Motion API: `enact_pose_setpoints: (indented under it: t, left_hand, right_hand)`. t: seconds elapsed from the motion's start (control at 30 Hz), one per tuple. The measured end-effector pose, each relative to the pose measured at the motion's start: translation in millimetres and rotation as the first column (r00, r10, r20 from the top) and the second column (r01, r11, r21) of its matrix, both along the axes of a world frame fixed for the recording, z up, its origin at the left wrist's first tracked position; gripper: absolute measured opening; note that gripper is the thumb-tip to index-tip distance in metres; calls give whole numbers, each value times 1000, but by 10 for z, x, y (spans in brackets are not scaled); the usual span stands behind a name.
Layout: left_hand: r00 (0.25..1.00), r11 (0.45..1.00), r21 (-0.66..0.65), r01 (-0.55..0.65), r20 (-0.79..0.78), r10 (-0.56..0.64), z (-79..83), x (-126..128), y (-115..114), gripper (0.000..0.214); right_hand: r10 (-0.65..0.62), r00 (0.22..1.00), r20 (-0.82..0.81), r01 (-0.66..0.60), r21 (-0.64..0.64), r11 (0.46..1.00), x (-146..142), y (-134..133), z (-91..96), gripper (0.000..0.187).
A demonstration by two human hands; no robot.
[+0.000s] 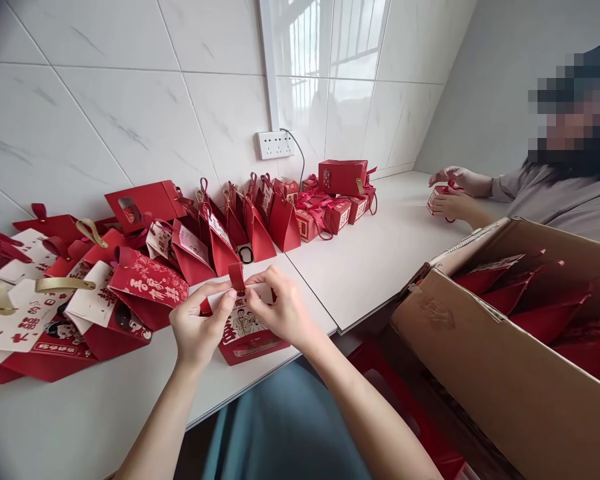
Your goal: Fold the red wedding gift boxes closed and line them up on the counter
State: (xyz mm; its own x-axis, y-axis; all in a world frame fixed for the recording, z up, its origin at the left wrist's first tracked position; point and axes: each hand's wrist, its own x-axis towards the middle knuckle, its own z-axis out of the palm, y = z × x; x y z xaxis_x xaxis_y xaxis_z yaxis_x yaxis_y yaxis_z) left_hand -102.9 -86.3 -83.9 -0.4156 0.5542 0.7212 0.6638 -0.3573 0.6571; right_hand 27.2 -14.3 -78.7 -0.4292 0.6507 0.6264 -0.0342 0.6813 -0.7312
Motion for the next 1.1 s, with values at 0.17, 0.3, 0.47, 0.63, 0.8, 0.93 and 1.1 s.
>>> enact_pose_setpoints:
  t: [0.17,0.3,0.47,0.63,0.8,0.93,1.1]
  left_hand:
    - [999,1000,19,-8,37,7,7,15,12,9]
    - [999,1000,4,-10,39,10,1,19,28,11]
    - [997,999,-11,-34,67,35,-19,8,42,13]
    - [995,999,-35,-16,96,20,14,15,19,15]
    - [996,997,-71,34,83,-28,51,29,-4,18]
    - [996,996,-89,21,91,-13,70,44,4,17]
    - [982,994,-95,50,187,-32,-96,-4,-60,36]
  right_hand:
    - [-29,999,-15,29,4,1000,-29,-3,-14,8]
    - [-28,1000,-1,28,-3,1000,-38,5,-5,8]
    - [7,1000,23,-7,-21,1000,-18,22,27,8]
    - [33,999,36,-30,-66,997,-6,17,40,9]
    - [15,999,28,-12,-80,997,-23,16,41,8]
    - [56,998,10,-55,-63,997,28,11,5,10]
    - [202,979,11,-197,-174,965,266,-33,-301,47]
